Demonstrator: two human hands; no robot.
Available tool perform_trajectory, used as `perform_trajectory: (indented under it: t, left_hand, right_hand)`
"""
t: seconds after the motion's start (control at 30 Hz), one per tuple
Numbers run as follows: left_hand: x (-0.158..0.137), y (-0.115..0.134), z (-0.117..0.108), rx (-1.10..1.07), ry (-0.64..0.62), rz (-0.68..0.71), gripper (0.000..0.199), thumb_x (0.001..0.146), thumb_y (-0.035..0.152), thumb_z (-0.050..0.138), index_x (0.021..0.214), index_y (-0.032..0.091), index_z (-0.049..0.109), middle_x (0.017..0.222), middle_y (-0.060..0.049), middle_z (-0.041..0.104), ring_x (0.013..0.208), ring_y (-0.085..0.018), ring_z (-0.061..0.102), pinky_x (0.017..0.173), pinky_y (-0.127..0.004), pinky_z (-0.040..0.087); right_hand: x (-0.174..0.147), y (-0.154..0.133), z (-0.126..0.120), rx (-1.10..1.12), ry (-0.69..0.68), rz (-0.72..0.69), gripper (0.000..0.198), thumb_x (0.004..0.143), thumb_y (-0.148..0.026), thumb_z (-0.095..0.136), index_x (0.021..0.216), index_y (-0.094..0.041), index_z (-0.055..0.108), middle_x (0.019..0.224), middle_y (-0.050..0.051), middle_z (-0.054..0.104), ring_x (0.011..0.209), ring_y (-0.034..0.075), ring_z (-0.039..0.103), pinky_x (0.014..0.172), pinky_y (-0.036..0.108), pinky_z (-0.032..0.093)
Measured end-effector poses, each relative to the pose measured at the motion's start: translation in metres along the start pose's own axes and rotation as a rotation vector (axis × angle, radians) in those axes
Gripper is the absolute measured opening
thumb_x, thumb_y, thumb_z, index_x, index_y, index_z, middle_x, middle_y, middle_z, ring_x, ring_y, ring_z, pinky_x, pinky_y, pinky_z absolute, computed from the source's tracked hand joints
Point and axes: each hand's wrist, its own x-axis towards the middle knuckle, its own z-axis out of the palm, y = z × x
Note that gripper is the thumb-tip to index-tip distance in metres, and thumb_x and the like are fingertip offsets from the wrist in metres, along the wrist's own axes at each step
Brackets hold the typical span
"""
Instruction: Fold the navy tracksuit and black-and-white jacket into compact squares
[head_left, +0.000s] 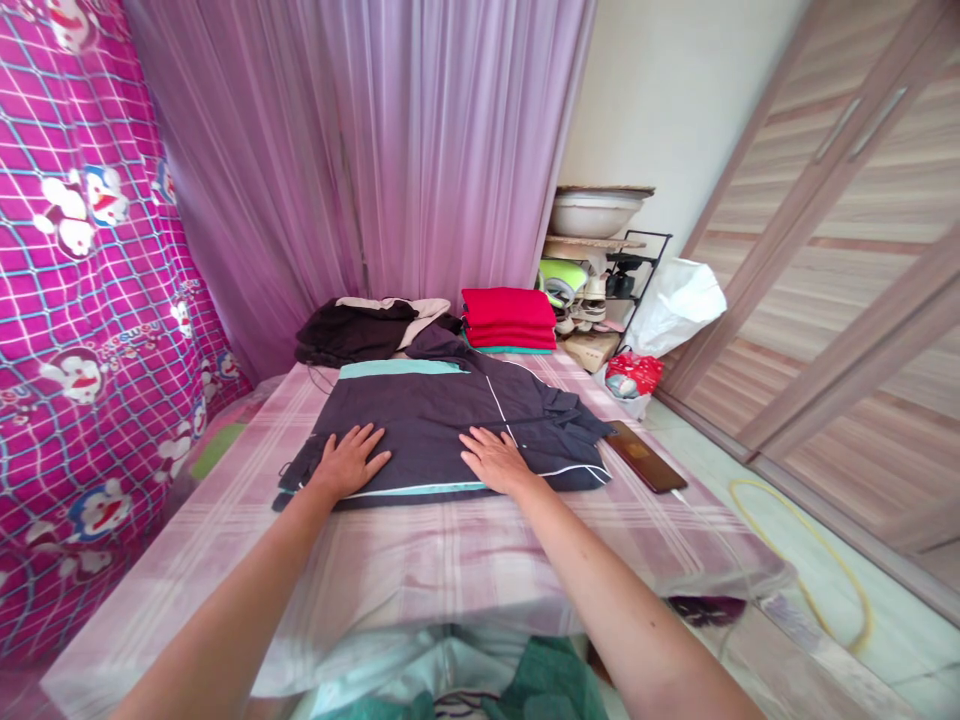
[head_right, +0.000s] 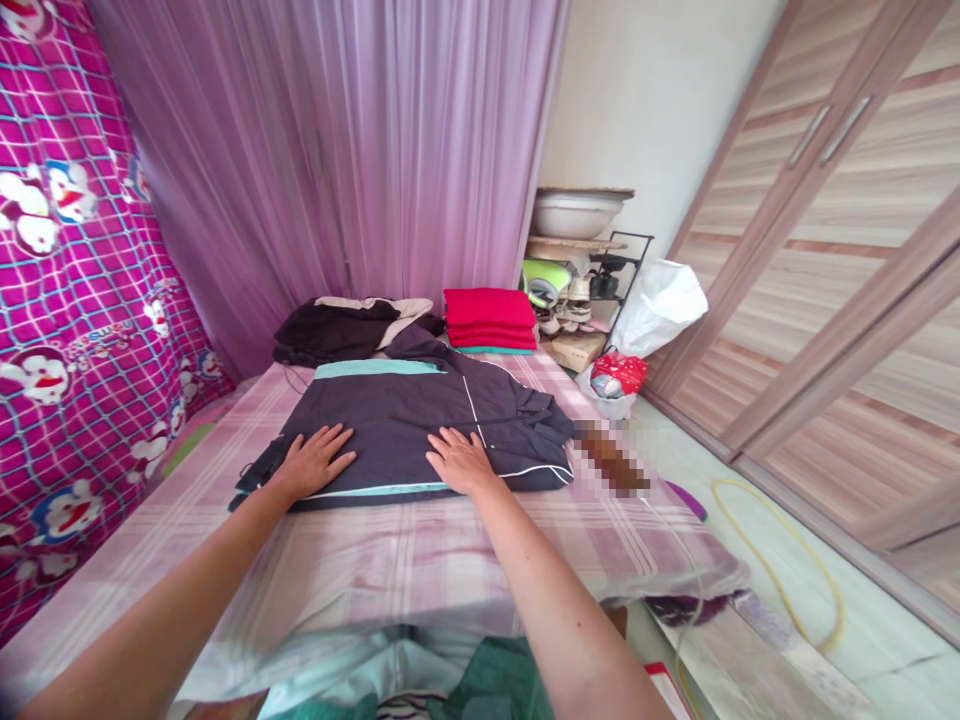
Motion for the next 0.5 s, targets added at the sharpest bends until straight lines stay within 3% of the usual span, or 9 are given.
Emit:
perform_trajectory:
  t: [0.5]
  left_hand:
    - [0.000,-0.001,0.000,-0.006,0.009,0.005,0.061,0.096,0.057,0.029,0.151,0.030,0.038,0.160,-0.006,0.034,0.147,-0.029,0.029,0.116,-0.059,0.022]
  right_hand:
    - [-0.031,0.064,-0.006,-0.075,-0.013,0.104,0.059,0.101,-0.049,0.017,0.155,-0.030,0.030,0.163,0.004,0.023,0.150,0.020,0.017,0.120,0.052,0.011]
